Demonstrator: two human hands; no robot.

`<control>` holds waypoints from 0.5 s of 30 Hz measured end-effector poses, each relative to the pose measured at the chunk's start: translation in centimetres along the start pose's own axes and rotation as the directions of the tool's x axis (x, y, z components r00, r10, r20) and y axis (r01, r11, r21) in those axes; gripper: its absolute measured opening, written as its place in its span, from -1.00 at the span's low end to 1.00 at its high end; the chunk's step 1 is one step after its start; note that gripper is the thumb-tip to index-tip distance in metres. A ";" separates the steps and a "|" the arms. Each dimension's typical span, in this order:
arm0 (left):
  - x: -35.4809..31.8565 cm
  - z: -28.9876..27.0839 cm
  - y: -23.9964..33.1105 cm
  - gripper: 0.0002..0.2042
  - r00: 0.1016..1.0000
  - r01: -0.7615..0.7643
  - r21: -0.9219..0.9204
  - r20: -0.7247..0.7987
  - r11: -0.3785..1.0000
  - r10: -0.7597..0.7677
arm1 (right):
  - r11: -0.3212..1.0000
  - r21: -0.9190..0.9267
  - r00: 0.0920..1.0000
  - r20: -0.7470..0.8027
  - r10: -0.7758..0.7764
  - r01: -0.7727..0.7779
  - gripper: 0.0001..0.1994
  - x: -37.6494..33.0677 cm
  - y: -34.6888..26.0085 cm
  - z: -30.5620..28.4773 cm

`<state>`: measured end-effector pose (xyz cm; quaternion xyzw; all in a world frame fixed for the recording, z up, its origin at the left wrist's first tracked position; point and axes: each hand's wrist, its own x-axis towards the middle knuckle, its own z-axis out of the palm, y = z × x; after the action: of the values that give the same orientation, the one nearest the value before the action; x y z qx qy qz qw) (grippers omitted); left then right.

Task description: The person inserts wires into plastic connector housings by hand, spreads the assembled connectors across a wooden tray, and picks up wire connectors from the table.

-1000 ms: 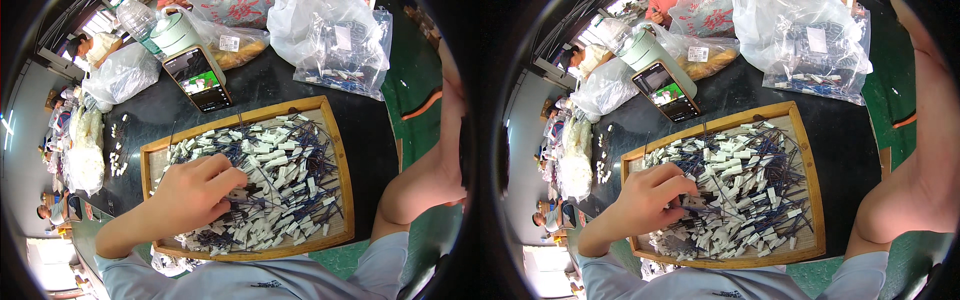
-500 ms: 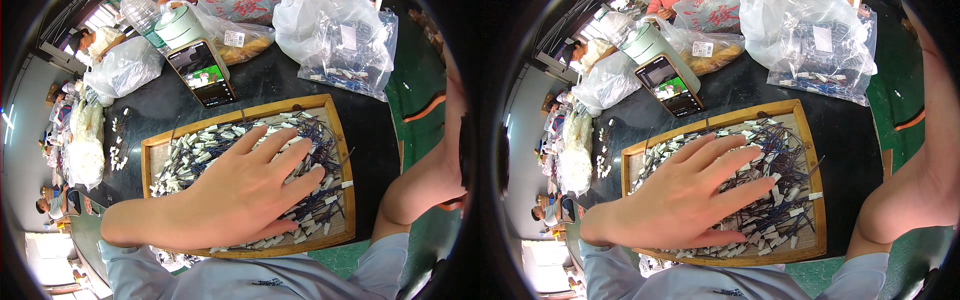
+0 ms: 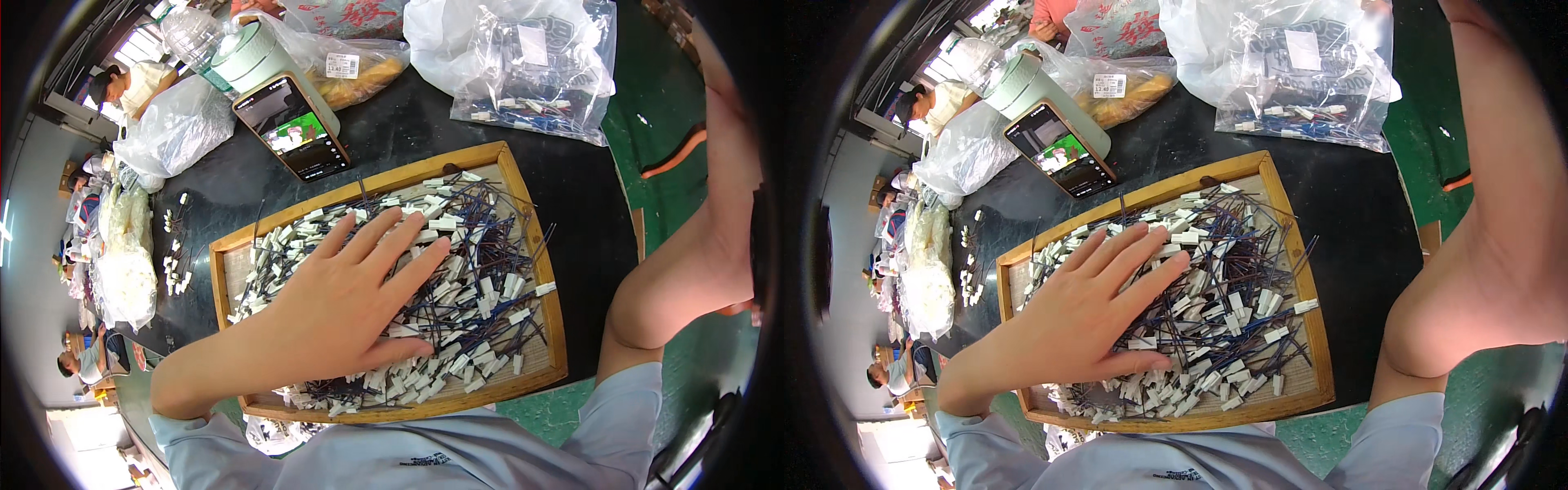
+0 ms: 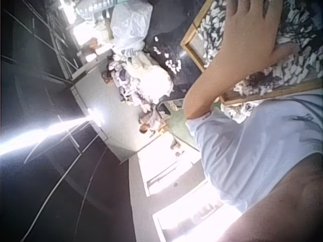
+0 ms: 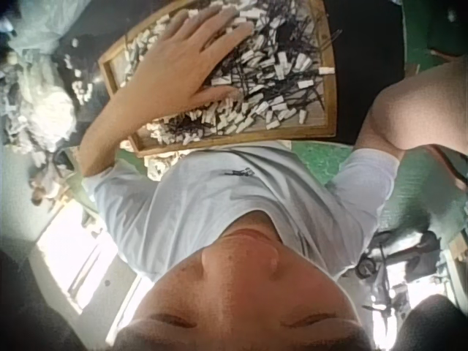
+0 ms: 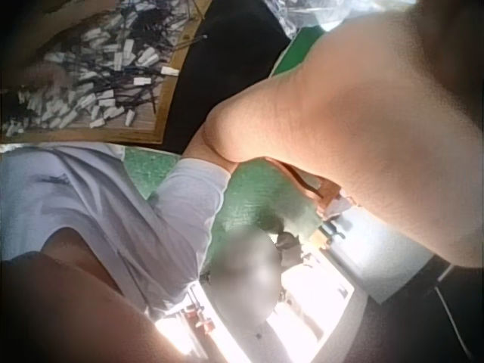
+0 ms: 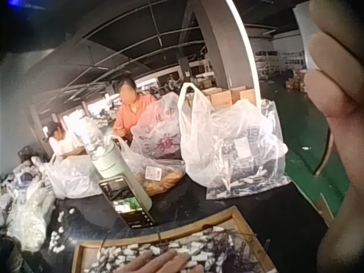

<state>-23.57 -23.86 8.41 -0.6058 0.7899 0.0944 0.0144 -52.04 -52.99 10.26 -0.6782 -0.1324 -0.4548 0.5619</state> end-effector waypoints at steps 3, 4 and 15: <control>0.9 0.0 -0.1 -0.21 0.997 -0.013 -0.038 -0.074 0.999 0.010 | 0.999 -0.036 1.000 0.023 0.016 -0.016 -0.67 1.5 0.1 2.4; 1.6 -0.4 0.3 -0.25 0.989 -0.057 -0.048 -0.138 0.997 0.050 | 0.999 -0.042 0.999 0.028 0.019 -0.018 -0.67 0.6 -0.4 -0.7; 9.2 5.5 2.6 -0.41 0.916 -0.337 0.162 -0.172 0.928 0.363 | 0.999 0.034 0.984 0.172 -0.045 0.040 -0.65 2.2 0.6 -3.3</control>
<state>-29.07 -31.09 2.09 -0.4587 0.8874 -0.0167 -0.0427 -51.95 -56.79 11.37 -0.7034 -0.2021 -0.4040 0.5488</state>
